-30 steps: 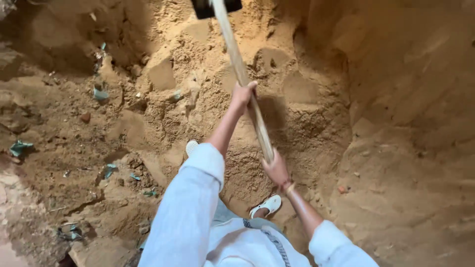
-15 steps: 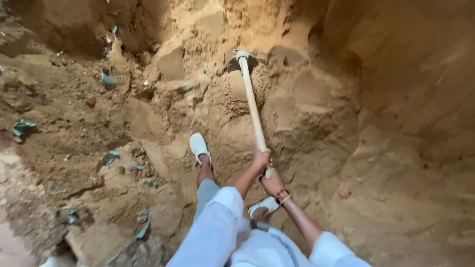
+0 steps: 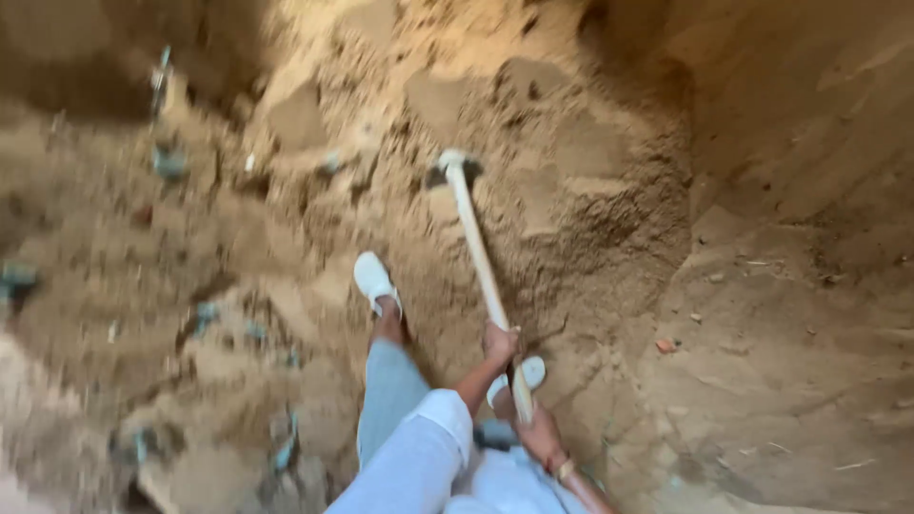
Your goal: The person carries a basin filled with sand across a construction site and pours it onto the floor. They then use a hoe to scoop more sand from a large pile into the basin and repeat the process of carrying and pouring the sand.
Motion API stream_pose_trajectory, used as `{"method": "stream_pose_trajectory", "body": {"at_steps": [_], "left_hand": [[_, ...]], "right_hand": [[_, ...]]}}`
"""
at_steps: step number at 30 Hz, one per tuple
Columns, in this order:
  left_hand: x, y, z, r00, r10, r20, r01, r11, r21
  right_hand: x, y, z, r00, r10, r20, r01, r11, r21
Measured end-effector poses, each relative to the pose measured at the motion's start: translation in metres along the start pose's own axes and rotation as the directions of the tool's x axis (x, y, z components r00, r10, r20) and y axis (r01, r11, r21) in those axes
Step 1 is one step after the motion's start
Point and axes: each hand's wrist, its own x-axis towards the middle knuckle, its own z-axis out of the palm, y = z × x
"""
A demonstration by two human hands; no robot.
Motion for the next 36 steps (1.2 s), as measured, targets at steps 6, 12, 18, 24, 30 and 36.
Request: {"method": "stream_pose_trajectory", "body": {"at_steps": [6, 12, 18, 24, 30, 36], "left_hand": [[0.134, 0.006, -0.004, 0.996, 0.086, 0.005, -0.085, 0.992, -0.098], [0.137, -0.038, 0.026, 0.995, -0.022, -0.100, -0.004, 0.968, -0.252], [0.053, -0.019, 0.028, 0.990, -0.096, -0.106, 0.059, 0.949, -0.310], [0.026, 0.104, 0.009, 0.997, -0.031, 0.068, 0.053, 0.930, -0.363], [-0.017, 0.340, -0.056, 0.919, 0.385, 0.083, -0.322, 0.857, -0.403], [-0.001, 0.335, -0.018, 0.789, 0.611, 0.066, -0.527, 0.728, -0.439]], "right_hand": [[-0.023, -0.031, 0.016, 0.910, 0.398, -0.113, -0.413, 0.861, -0.295], [-0.062, 0.094, 0.054, 0.874, 0.466, -0.135, -0.485, 0.834, -0.263], [-0.092, 0.209, 0.049, 0.837, 0.525, -0.157, -0.544, 0.765, -0.345], [-0.034, 0.057, -0.042, 0.922, 0.304, -0.239, -0.379, 0.837, -0.396], [0.082, -0.149, -0.099, 0.976, 0.041, -0.216, -0.094, 0.966, -0.241], [0.160, -0.289, -0.133, 0.961, 0.133, -0.243, -0.164, 0.980, -0.114]]}}
